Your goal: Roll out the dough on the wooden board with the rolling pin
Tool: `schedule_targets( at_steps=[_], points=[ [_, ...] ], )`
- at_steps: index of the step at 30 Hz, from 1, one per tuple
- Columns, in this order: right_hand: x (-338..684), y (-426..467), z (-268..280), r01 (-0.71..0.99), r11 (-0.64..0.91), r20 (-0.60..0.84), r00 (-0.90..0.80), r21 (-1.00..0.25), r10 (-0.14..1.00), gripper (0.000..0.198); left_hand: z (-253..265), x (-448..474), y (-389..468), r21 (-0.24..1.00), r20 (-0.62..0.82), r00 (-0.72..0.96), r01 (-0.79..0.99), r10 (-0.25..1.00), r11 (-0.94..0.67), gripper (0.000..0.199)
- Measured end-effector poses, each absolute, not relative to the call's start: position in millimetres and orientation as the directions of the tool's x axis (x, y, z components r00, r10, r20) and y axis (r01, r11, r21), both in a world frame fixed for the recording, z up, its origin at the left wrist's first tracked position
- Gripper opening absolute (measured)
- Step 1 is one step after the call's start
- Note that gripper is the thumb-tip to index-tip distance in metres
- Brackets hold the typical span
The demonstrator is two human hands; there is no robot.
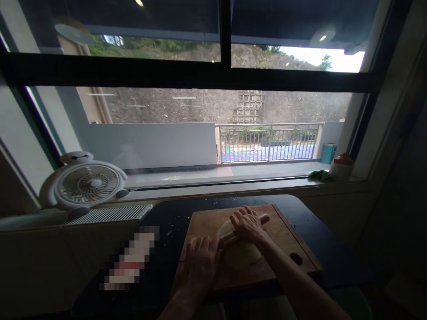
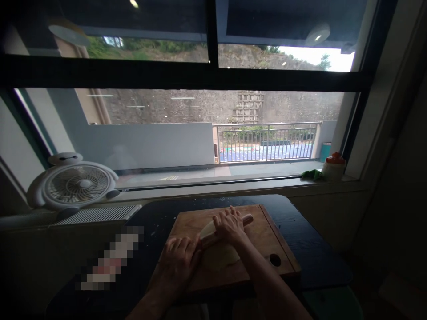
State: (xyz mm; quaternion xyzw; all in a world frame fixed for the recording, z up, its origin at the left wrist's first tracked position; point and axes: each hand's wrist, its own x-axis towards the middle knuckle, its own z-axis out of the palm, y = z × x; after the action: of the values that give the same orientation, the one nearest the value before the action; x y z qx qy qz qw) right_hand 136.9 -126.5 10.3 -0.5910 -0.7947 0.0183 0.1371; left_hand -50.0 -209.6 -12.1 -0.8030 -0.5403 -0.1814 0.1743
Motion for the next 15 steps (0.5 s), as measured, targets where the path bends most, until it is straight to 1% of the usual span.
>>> schedule_targets(
  at_steps=[2,4,6,10,15],
  points=[
    [137,-131,5,0.943,0.265,0.283,-0.203,-0.204,0.938,0.037,-12,-51,-214,-0.067,0.477,0.344,0.932,0.809,-0.356,0.039],
    [131,-125,2,0.943,0.246,0.328,-0.164,-0.227,0.930,0.043,-11,-53,-213,-0.041,0.478,0.324,0.937,0.817,-0.348,0.037],
    [120,-109,4,0.941,0.228,0.298,-0.148,-0.252,0.943,0.049,-8,-57,-209,-0.012,0.478,0.297,0.943,0.826,-0.332,0.035],
    [93,-65,13,0.938,0.173,0.178,-0.123,-0.300,0.976,0.054,-3,-66,-196,0.040,0.466,0.245,0.954,0.850,-0.297,0.034],
    [74,-38,18,0.934,0.207,0.160,-0.166,-0.291,0.973,0.050,-4,-69,-186,0.076,0.472,0.222,0.954,0.853,-0.291,0.036]
  ],
)
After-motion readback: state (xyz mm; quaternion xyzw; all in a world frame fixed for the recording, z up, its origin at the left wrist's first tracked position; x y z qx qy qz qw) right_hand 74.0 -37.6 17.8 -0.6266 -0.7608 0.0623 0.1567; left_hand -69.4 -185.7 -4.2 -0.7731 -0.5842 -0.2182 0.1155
